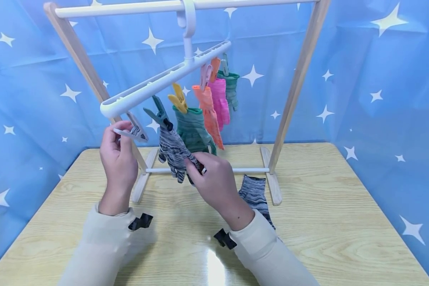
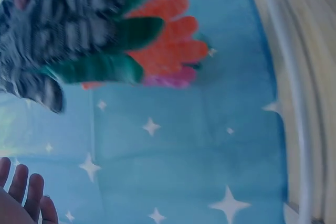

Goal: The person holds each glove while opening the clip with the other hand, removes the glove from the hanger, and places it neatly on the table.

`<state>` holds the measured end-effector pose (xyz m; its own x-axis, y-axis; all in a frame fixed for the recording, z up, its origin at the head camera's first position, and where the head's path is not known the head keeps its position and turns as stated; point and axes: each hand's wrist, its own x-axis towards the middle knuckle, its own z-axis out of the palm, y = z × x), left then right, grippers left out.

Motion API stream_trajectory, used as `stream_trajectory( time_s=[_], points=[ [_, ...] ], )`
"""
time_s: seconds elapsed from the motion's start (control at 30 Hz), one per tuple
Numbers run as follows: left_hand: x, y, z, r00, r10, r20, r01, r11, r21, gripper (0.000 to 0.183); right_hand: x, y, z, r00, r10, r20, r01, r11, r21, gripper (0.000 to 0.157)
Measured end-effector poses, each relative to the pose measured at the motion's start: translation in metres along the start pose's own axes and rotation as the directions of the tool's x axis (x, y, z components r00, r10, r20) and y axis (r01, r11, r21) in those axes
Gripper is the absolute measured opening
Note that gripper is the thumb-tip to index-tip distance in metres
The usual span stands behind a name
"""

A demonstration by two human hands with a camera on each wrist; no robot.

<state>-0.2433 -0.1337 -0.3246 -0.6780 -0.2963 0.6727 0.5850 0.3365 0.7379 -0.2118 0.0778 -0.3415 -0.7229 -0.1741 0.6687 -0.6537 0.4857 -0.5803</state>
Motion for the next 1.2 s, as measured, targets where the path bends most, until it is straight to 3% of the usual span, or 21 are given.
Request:
stream_trajectory(
  time_s=[0.13,0.47,0.67,0.8,1.03,1.2],
  points=[
    [0.001,0.009,0.006,0.999,0.022,0.024,-0.020,0.998,-0.059,0.027,0.000,0.001,-0.001,1.000,0.003,-0.001,-0.003,1.000,-0.010,0.045],
    [-0.001,0.026,0.019,0.998,-0.014,0.066,0.025,0.987,-0.160,0.025,0.000,0.005,-0.001,1.000,0.002,0.013,-0.001,1.000,-0.007,0.045],
    [0.000,0.036,0.025,0.993,-0.033,0.111,0.061,0.966,-0.253,0.028,0.000,0.004,-0.001,1.000,0.004,0.025,-0.004,1.000,-0.009,0.045],
    [0.000,0.042,0.025,0.985,-0.060,0.159,0.109,0.942,-0.319,0.034,0.000,0.003,0.000,0.999,0.016,0.037,-0.015,1.000,-0.021,0.044],
    [0.002,0.049,0.025,0.951,-0.158,0.265,0.238,0.922,-0.304,0.038,-0.002,0.002,0.004,0.999,0.017,0.049,-0.015,0.999,-0.034,0.043],
    [0.007,0.051,0.028,0.939,-0.166,0.301,0.270,0.899,-0.345,0.038,-0.002,0.001,0.005,0.999,0.007,0.040,-0.006,1.000,-0.025,0.044]
  ],
)
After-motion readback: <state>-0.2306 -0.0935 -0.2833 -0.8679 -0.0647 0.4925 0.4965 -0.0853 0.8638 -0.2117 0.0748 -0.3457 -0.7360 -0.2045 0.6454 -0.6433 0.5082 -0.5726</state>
